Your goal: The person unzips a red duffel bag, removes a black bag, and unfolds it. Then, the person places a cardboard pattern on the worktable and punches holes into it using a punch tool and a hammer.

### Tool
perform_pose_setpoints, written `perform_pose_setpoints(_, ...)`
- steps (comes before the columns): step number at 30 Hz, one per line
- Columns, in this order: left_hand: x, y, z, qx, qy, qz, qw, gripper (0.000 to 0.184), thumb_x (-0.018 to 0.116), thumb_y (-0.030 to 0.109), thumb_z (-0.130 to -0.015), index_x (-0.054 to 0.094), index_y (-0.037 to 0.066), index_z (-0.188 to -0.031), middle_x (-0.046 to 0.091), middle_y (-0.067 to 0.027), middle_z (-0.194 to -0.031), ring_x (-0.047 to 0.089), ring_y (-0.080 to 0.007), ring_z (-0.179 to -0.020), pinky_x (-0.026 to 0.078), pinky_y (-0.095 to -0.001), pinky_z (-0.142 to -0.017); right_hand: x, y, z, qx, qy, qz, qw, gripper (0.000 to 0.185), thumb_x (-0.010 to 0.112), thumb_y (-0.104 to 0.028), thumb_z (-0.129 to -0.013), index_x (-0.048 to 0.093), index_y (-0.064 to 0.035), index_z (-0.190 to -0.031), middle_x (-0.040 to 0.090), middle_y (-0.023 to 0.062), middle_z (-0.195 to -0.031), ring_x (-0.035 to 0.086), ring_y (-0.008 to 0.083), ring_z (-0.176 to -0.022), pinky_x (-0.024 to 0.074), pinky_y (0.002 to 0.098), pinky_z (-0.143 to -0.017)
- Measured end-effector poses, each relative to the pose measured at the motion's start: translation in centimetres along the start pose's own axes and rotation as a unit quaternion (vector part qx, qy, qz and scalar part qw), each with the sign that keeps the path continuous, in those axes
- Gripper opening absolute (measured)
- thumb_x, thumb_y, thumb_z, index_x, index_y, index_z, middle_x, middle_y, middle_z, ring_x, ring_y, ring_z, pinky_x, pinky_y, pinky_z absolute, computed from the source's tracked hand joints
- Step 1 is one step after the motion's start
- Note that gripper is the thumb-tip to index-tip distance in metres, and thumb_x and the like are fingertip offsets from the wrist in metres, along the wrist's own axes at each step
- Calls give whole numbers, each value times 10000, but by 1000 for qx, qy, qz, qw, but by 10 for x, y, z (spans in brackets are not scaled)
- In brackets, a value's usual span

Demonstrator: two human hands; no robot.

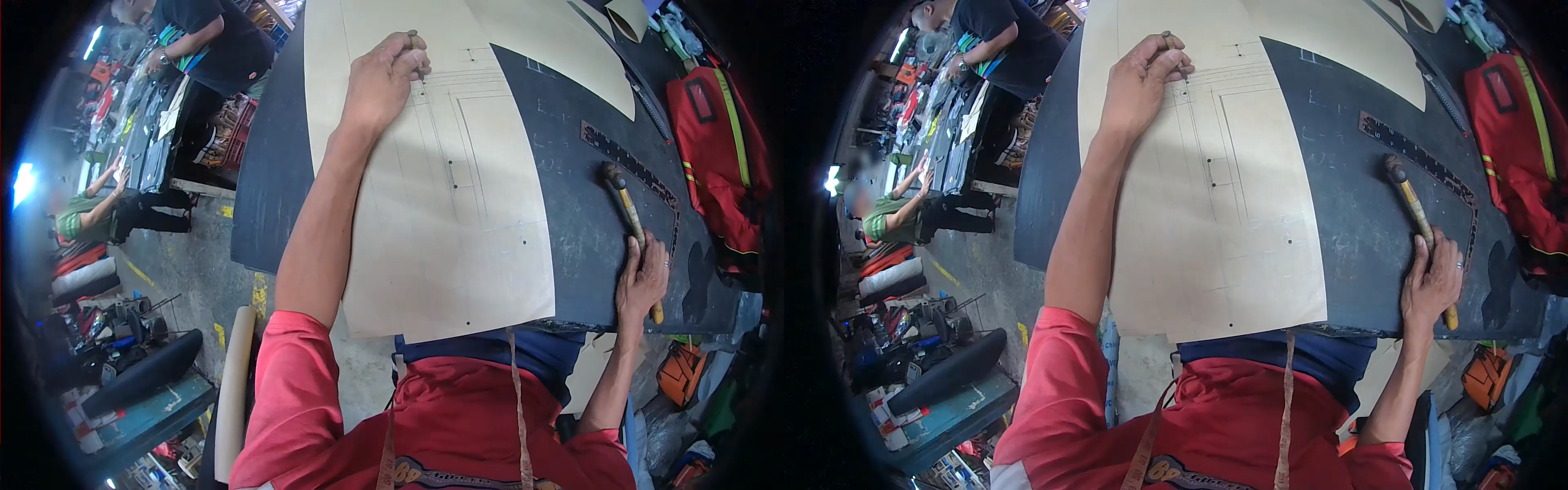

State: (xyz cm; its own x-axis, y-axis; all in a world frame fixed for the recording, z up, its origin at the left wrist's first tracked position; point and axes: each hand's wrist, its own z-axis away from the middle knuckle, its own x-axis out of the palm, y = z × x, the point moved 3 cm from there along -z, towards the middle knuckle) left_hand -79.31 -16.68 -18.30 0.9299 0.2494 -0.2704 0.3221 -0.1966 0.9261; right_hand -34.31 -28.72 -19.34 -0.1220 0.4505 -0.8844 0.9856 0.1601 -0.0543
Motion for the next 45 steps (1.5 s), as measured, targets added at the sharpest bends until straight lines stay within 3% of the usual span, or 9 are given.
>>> perform_pose_setpoints(14,-3,0,-2,-3,-24,-38,999,177,581,136,-1028,673,-13,-1051,727,-58,-951,712,-129,-936,565,-273,-882,-3,0,0,-13,20,6,1000,251,632,-255,-1021,691,-70,-1181,620,121,-957,603,329,-871,467,436,-731)
perform_pose_setpoints(22,-9,0,-24,-6,-145,-40,989,178,574,159,-1065,640,0,-1106,716,-69,-995,708,-153,-978,579,-288,-923,-4,-1,0,-14,21,4,1000,237,629,-259,-1023,690,-82,-1168,618,109,-949,604,318,-865,456,435,-721)
perform_pose_setpoints(29,-10,-15,-23,-14,-116,44,992,157,593,134,-1049,653,1,-1108,717,-62,-989,703,-139,-964,568,-272,-899,-7,-3,-1,-13,34,-15,999,227,638,-249,-1016,688,-84,-1163,610,110,-940,600,317,-862,451,434,-716)
perform_pose_setpoints(45,-6,-10,-12,-17,-62,13,998,180,581,141,-1043,661,-5,-1110,713,-57,-955,692,-126,-932,559,-266,-888,-2,-3,-2,-16,19,-4,1000,229,642,-210,-1010,682,-63,-1181,609,118,-943,591,321,-858,460,430,-733)
